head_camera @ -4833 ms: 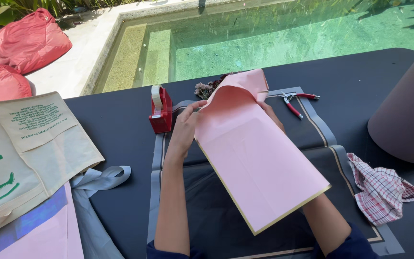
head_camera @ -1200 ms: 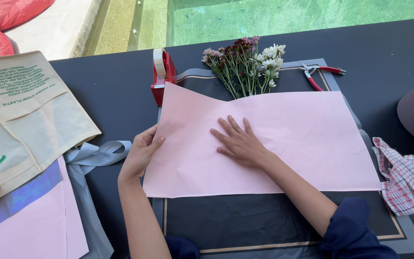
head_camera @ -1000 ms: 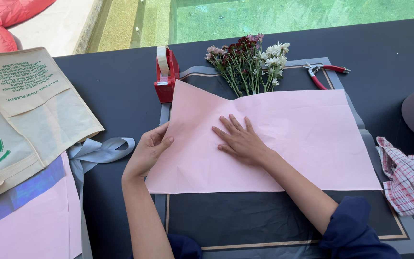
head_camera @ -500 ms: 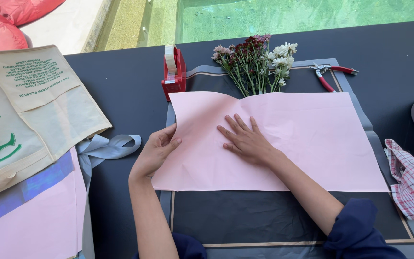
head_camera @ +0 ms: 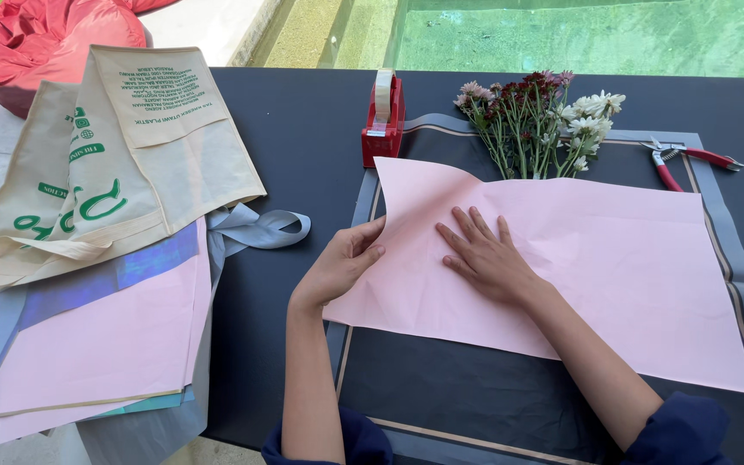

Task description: The person folds sheets of pink and iridescent paper around a bunch of flowers on a table. They use shears to trim the paper while arranging the bouquet.

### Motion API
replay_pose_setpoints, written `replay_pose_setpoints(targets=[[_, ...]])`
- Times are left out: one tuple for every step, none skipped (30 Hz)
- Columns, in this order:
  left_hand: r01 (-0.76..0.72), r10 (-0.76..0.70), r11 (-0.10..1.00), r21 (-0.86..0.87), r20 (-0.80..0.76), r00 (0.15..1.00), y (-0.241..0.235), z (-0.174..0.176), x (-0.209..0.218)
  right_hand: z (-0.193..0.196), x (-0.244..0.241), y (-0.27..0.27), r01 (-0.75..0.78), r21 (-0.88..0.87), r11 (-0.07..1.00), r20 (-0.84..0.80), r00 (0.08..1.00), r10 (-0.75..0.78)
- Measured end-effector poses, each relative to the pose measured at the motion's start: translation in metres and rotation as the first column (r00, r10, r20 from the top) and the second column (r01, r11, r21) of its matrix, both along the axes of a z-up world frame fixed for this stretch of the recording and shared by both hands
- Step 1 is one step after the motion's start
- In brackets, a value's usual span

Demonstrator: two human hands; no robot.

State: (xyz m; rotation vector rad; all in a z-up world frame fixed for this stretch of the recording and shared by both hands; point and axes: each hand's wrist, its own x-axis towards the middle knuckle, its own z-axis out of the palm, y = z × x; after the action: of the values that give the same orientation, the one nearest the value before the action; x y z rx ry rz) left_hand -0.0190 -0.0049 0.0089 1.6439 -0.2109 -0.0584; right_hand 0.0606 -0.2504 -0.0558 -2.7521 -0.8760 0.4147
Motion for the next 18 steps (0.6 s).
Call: replay_pose_setpoints(targets=[[0.000,0.000,1.000,0.000,0.002,1.000,-0.003,0.003,-0.003,-0.001,0.000,0.001,0.000,0.000,1.000,0.002,1.000,0.000],[-0.014,0.014,0.999,0.035,0.007,1.000,-0.006,0.006,-0.005,-0.002,0.001,0.002,0.003,0.016,1.000,0.003,1.000,-0.003],[-0.027,0.027,0.997,0.070,0.012,1.000,-0.009,0.010,-0.007,-0.003,0.001,0.003,0.007,0.031,0.999,0.004,1.000,-0.007],[-0.026,0.025,0.997,0.069,0.013,1.000,-0.006,0.000,-0.008,-0.008,0.002,0.001,0.008,0.031,0.999,0.005,1.000,-0.008],[-0.067,0.060,0.986,0.153,0.048,0.997,-0.003,-0.010,-0.007,-0.012,0.005,0.001,0.008,0.089,0.996,0.008,1.000,-0.009],[-0.110,0.092,0.966,0.234,0.087,0.992,0.001,-0.018,-0.007,-0.016,0.007,0.000,0.008,0.147,0.989,0.010,1.000,-0.010],[-0.118,0.096,0.965,0.233,0.102,0.990,-0.004,-0.020,-0.012,-0.024,0.009,-0.003,0.002,0.148,0.989,0.025,1.000,-0.006],[-0.127,0.084,0.944,0.303,0.151,0.985,-0.009,-0.021,-0.017,-0.032,0.012,-0.006,0.051,0.296,0.954,-0.001,0.999,-0.053],[-0.150,0.077,0.917,0.370,0.203,0.976,-0.013,-0.022,-0.022,-0.040,0.017,-0.008,0.088,0.437,0.895,-0.029,0.996,-0.084],[-0.169,0.089,0.915,0.368,0.223,0.971,-0.016,-0.022,-0.024,-0.031,0.018,-0.008,0.068,0.439,0.896,-0.008,0.997,-0.072],[-0.150,0.059,0.908,0.392,0.235,0.970,-0.020,-0.024,-0.030,-0.024,0.014,-0.008,0.161,0.649,0.744,-0.089,0.987,-0.135],[-0.133,0.029,0.900,0.416,0.246,0.969,-0.025,-0.027,-0.035,-0.019,0.010,-0.009,0.250,0.806,0.536,-0.186,0.968,-0.172],[-0.143,0.040,0.899,0.413,0.248,0.968,-0.029,-0.030,-0.038,-0.023,0.015,-0.010,0.242,0.805,0.541,-0.183,0.970,-0.162],[-0.125,0.022,0.889,0.440,0.232,0.972,-0.033,-0.034,-0.042,-0.028,0.021,-0.011,0.390,0.852,0.350,-0.356,0.921,-0.159],[-0.098,-0.006,0.877,0.470,0.214,0.977,-0.037,-0.037,-0.044,-0.034,0.025,-0.014,0.534,0.834,0.142,-0.520,0.845,-0.123],[-0.099,-0.004,0.877,0.470,0.214,0.977,-0.041,-0.034,-0.046,-0.030,0.027,-0.012,0.533,0.834,0.143,-0.520,0.845,-0.121],[-0.101,-0.026,0.859,0.502,0.239,0.971,-0.047,-0.032,-0.048,-0.027,0.027,-0.013,0.645,0.764,-0.010,-0.645,0.763,-0.039],[-0.103,-0.049,0.840,0.533,0.264,0.963,-0.054,-0.029,-0.051,-0.023,0.027,-0.015,0.740,0.655,-0.152,-0.741,0.669,0.063]])
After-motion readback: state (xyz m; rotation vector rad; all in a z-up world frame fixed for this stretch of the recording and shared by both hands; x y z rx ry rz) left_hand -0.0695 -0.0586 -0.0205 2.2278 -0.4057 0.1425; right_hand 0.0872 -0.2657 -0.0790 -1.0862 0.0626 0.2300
